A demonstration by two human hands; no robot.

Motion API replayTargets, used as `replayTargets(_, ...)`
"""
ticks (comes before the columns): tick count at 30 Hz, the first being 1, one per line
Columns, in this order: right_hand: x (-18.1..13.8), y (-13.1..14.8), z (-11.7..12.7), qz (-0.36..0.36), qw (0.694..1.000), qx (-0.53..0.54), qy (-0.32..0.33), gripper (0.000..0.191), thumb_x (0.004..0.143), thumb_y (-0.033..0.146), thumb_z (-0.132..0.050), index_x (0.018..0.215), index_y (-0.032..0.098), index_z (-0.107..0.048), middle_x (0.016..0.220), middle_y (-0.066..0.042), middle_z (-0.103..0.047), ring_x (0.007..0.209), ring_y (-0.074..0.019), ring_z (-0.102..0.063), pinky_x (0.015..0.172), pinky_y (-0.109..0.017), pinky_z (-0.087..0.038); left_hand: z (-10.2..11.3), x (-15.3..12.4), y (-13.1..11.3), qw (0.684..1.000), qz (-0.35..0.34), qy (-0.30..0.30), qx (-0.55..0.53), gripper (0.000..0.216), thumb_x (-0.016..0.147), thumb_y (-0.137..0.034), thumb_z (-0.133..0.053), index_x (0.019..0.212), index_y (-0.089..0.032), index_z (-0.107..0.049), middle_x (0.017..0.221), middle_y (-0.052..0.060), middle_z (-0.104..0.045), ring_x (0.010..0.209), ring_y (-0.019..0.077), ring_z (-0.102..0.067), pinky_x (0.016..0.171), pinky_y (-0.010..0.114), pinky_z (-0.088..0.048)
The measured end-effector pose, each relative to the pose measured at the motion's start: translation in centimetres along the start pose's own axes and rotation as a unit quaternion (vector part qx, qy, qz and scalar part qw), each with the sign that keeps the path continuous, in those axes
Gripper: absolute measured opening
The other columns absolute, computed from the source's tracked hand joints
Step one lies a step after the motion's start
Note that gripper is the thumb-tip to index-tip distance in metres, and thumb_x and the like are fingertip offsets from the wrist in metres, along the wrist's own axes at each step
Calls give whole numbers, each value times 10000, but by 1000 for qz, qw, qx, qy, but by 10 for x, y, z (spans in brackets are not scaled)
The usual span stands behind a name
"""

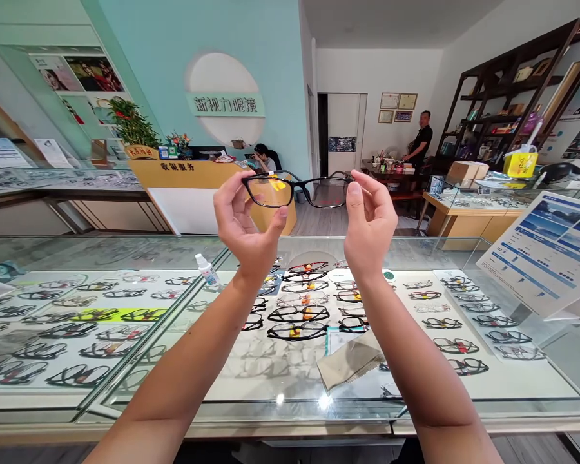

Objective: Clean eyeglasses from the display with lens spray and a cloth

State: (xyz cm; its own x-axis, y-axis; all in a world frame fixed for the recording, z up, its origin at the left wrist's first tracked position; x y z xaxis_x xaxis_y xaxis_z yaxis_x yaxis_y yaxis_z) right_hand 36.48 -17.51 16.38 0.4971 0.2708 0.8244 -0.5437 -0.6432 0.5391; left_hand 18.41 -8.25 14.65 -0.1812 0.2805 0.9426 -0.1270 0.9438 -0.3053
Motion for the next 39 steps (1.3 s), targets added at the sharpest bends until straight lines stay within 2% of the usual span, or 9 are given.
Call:
replayTargets(3, 1, -4, 1, -40, 999, 29, -15, 390, 1028, 555, -582, 1206, 238, -723, 1161, -92, -756, 1084, -231, -738, 961, -399, -603, -4, -2, 5, 1000, 17, 13, -7, 758, 882, -646, -763, 1497, -292, -495, 1457, 125, -582, 1358, 292, -615, 1062, 436, -569)
replayTargets(6, 3, -9, 2, -85, 996, 30, -13, 335, 975, 526, -681, 1047, 204, -741, 1008, -71, -777, 921, -195, -730, 870, -359, -600, -8, -3, 12, 997, 71, 30, 3, 736, 853, -596, -824, 1449, -266, -545, 1368, 118, -646, 1275, 268, -663, 1007, 391, -582)
replayTargets(10, 2, -18, 5, -126, 992, -4, 32, 335, 928, 519, -734, 974, 187, -746, 956, -71, -786, 886, -198, -723, 855, -360, -576, -5, -10, 21, 984, 165, 63, 14, 701, 794, -570, -884, 1347, -235, -613, 1322, 122, -691, 1170, 260, -710, 929, 382, -594)
replayTargets(14, -20, -38, 13, -187, 979, -24, 81, 369, 901, 553, -740, 946, 187, -750, 938, -69, -783, 844, -206, -707, 838, -370, -553, 9, -37, 31, 966, 234, 108, 13, 703, 772, -548, -902, 1329, -218, -627, 1317, 132, -705, 1131, 256, -727, 920, 386, -600)
replayTargets(18, -58, -59, 18, -262, 957, 10, 120, 396, 859, 576, -774, 924, 187, -748, 921, -63, -758, 828, -205, -679, 834, -372, -550, 31, -78, 39, 958, 255, 124, 39, 688, 786, -522, -896, 1338, -212, -627, 1310, 134, -705, 1168, 271, -713, 957, 404, -595)
replayTargets(23, -88, -69, 17, -287, 945, 74, 139, 363, 865, 555, -783, 974, 210, -748, 985, -68, -773, 871, -206, -683, 855, -372, -559, 44, -112, 46, 959, 266, 96, 24, 714, 808, -485, -887, 1399, -225, -583, 1373, 141, -666, 1207, 269, -699, 1008, 408, -588)
replayTargets(29, -93, -74, 16, -298, 937, 128, 128, 285, 874, 494, -797, 991, 237, -754, 987, -54, -777, 901, -218, -723, 947, -424, -576, 40, -117, 46, 964, 250, 94, -4, 690, 830, -463, -871, 1401, -225, -567, 1381, 136, -648, 1254, 265, -675, 1039, 416, -581)
replayTargets(34, -96, -79, 15, -315, 926, 170, 121, 233, 863, 454, -804, 958, 247, -753, 981, -46, -777, 939, -235, -745, 932, -429, -590, 39, -119, 45, 958, 267, 102, -21, 693, 821, -467, -877, 1398, -238, -569, 1403, 133, -633, 1248, 263, -673, 1054, 427, -577)
replayTargets(39, -100, -85, 12, -341, 908, 211, 118, 174, 861, 390, -772, 972, 258, -752, 915, -15, -740, 889, -218, -749, 923, -434, -609, 37, -122, 46, 952, 283, 111, -40, 701, 820, -475, -874, 1405, -251, -559, 1439, 138, -616, 1286, 275, -660, 1081, 438, -570)
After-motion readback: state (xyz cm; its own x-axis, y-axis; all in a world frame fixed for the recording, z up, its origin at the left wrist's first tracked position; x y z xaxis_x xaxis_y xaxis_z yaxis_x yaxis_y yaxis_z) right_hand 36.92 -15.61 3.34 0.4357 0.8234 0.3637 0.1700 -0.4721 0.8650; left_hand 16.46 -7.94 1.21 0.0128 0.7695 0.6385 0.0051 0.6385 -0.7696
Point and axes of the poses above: each hand's wrist, its own x-axis towards the middle knuckle, its own z-axis out of the back of the hand, y = z × x, the point moved 4 cm from there along x, towards the middle knuckle
